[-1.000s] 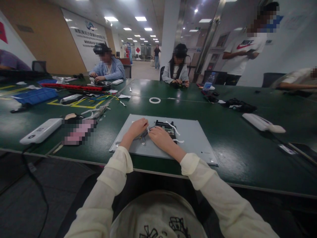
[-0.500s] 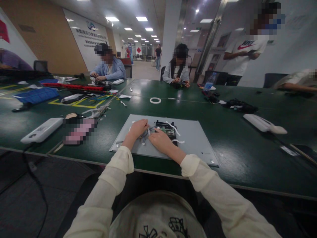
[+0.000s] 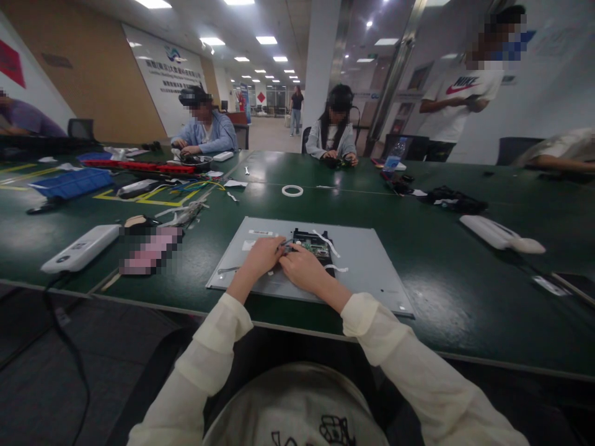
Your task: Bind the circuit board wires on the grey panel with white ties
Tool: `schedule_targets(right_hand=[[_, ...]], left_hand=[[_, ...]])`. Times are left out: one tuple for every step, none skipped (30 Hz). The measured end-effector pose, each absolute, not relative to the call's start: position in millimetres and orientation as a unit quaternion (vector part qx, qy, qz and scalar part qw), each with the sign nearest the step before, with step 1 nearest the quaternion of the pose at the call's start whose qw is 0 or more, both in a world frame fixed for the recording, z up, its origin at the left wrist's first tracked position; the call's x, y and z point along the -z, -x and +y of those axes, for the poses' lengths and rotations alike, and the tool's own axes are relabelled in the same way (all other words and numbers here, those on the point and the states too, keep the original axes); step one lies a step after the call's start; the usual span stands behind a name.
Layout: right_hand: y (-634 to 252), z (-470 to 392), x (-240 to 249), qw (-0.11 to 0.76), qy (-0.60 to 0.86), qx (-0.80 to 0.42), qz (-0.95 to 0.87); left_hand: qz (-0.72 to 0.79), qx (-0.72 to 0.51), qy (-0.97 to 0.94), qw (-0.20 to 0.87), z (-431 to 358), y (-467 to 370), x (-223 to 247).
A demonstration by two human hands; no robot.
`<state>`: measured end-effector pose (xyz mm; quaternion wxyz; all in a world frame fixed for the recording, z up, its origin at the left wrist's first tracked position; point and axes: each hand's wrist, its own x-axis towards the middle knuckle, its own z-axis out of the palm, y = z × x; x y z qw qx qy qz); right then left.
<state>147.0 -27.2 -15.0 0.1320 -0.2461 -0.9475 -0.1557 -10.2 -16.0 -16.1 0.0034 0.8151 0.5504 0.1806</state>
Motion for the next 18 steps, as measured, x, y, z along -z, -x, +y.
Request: schedule_targets(right_hand=[[-147.0,-28.0,14.8,0.132,0.244,0.157,-0.948],[-147.1,-28.9,14.4,0.133,0.242,0.159,-0.948],[-147.1,-29.9,13.8,0.133,0.240,0.161,-0.948],[-147.0,-31.1,13.0,0.133,0.238,0.163,-0.948],[-147.0,-32.3,12.2,0.133,0.237,0.164,-0.948],[-146.9,-33.5,11.3,0.133,0.236,0.163,-0.949],[-146.8,-34.6,10.5,0.134,0.236,0.162,-0.949],[-146.7,-35.5,9.8,0.135,0.235,0.160,-0.949],[-146.6,-36.3,9.3,0.139,0.234,0.158,-0.949],[-146.5,-37.0,8.9,0.143,0.232,0.156,-0.949],[-146.4,-37.6,8.7,0.146,0.230,0.154,-0.950],[-146.2,-38.2,8.6,0.149,0.225,0.152,-0.951],[-146.1,-38.8,8.7,0.149,0.220,0.148,-0.953],[-145.9,-39.5,8.8,0.148,0.216,0.144,-0.954],[-145.7,-40.2,9.0,0.146,0.214,0.137,-0.956],[-145.7,-41.0,9.2,0.145,0.214,0.130,-0.957],[-145.7,-41.8,9.3,0.144,0.218,0.122,-0.958],[-146.0,-42.6,9.4,0.144,0.222,0.111,-0.958]], left_hand=[[0.554,-0.182,-0.812,0.015,-19.0,9.8,16.6],[0.558,-0.183,-0.809,0.025,-21.3,9.4,17.0],[0.561,-0.183,-0.806,0.032,-22.8,9.2,17.2],[0.564,-0.182,-0.804,0.039,-23.7,9.1,17.5],[0.567,-0.180,-0.803,0.044,-23.9,9.0,17.9],[0.568,-0.176,-0.802,0.047,-23.5,9.1,18.4],[0.570,-0.173,-0.802,0.050,-22.8,9.3,19.3],[0.570,-0.172,-0.802,0.052,-21.9,9.6,20.4],[0.571,-0.171,-0.801,0.053,-20.9,9.9,21.9],[0.573,-0.170,-0.800,0.053,-19.9,10.2,23.5],[0.575,-0.169,-0.799,0.053,-19.1,10.5,25.4],[0.577,-0.168,-0.798,0.052,-18.3,10.7,27.3],[0.579,-0.167,-0.797,0.050,-17.8,10.7,29.1],[0.580,-0.166,-0.796,0.048,-17.3,10.6,30.7],[0.581,-0.167,-0.795,0.045,-17.0,10.4,31.9],[0.581,-0.168,-0.795,0.041,-16.7,10.0,32.6],[0.580,-0.170,-0.796,0.038,-16.5,9.5,32.6],[0.578,-0.171,-0.797,0.034,-16.3,9.0,31.8]])
